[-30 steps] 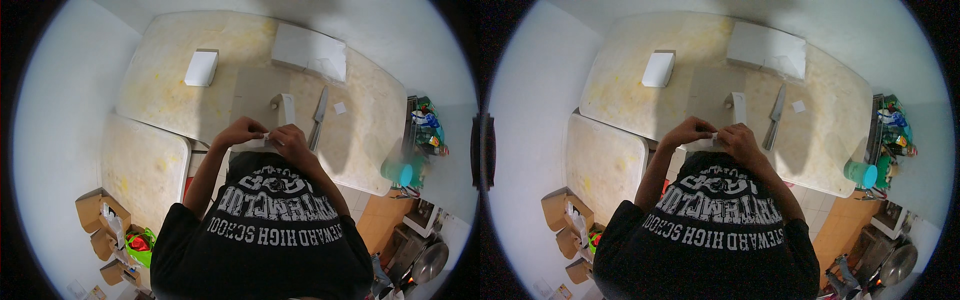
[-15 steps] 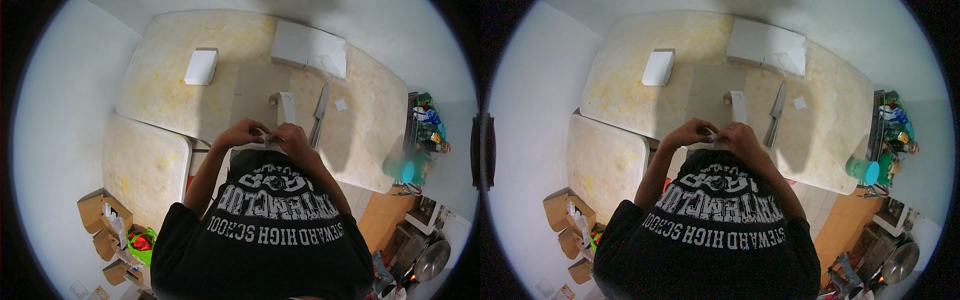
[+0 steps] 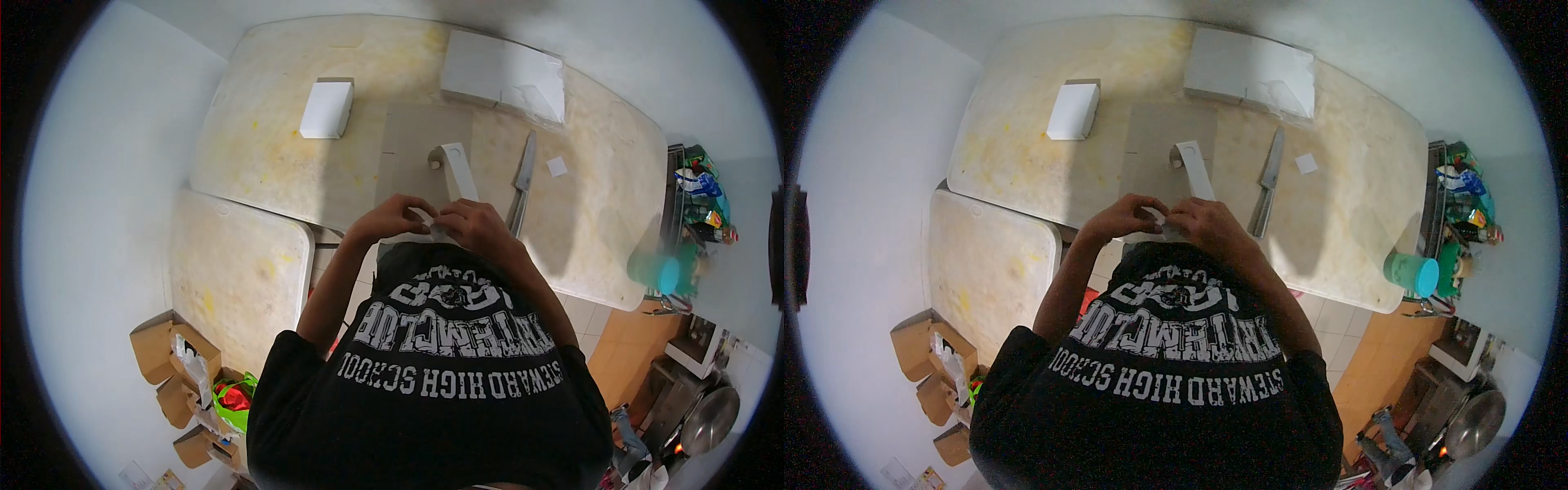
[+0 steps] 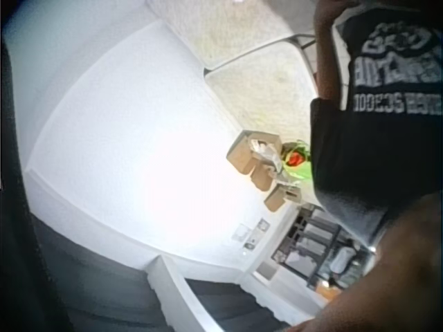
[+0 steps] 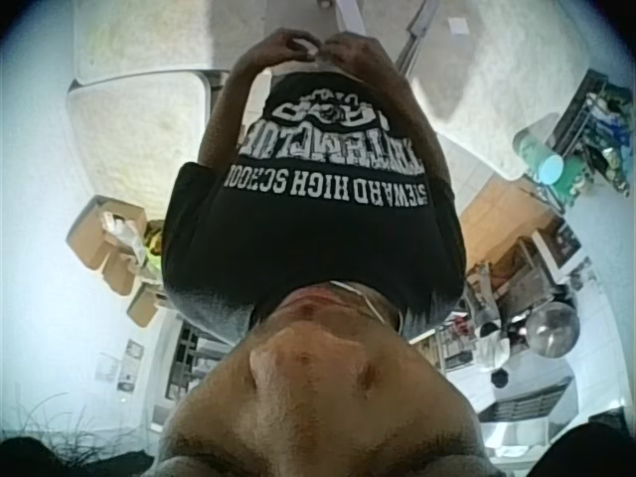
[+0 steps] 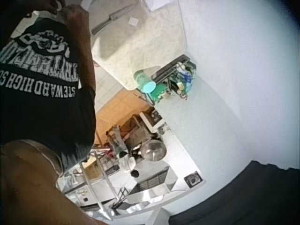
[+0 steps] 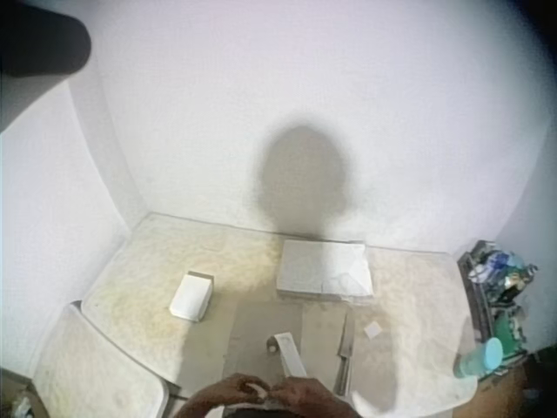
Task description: The person folds and assembles cardboard boxes by hand on a counter, interlocking the flaps to secure their shape.
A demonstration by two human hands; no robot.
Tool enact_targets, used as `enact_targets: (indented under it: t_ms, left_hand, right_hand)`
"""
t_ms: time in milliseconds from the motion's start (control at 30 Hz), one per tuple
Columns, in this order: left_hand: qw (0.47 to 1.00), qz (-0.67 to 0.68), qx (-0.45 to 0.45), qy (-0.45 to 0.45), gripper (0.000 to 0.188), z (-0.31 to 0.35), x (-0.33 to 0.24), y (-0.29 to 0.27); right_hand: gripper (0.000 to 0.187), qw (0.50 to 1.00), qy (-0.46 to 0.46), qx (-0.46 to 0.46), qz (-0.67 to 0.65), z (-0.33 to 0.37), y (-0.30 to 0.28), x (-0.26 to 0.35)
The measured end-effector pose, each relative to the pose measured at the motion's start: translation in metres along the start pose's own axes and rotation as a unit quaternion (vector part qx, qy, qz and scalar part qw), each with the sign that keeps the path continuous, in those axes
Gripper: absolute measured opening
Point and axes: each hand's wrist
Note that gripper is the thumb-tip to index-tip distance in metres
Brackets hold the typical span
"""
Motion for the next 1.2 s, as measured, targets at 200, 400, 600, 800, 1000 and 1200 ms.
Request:
enact_targets:
  t_ms: [200,400,600,800,1000,1200]
  left_hand:
    - [1.000,0.021,0.003,-0.006,0.034,0.001,0.004,0.006]
    - [0.999,0.034,0.012,-0.027,0.034,-0.001,0.006,0.011]
    - [0.998,0.056,0.025,-0.005,0.037,-0.001,0.009,0.012]
    - [1.000,0.009,0.020,-0.019,0.036,0.009,-0.007,0.021]
    - [0.999,-0.032,-0.024,0.002,0.028,0.020,-0.020,0.032]
    - [0.987,-0.146,-0.064,0.036,0.030,0.023,-0.019,0.034]
  right_hand:
    - [0.014,0.999,-0.045,0.021,0.010,0.003,-0.005,-0.004]
    - [0.012,1.000,-0.020,0.021,0.007,0.006,-0.005,0.001]
    - [0.010,0.992,0.094,0.047,-0.070,0.000,-0.007,-0.006]
    - [0.012,0.984,0.130,0.090,-0.084,0.001,-0.004,-0.008]
    - [0.017,0.924,0.323,0.156,-0.134,-0.012,-0.018,-0.004]
    - [0.018,0.942,0.228,0.202,-0.138,-0.014,-0.017,-0.009]
Point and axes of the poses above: each hand's wrist, its own z-axis away from the middle knuckle, its own y-axis out of the palm, x = y × z, and after that the axes turned 15 degrees about -x, right-handed
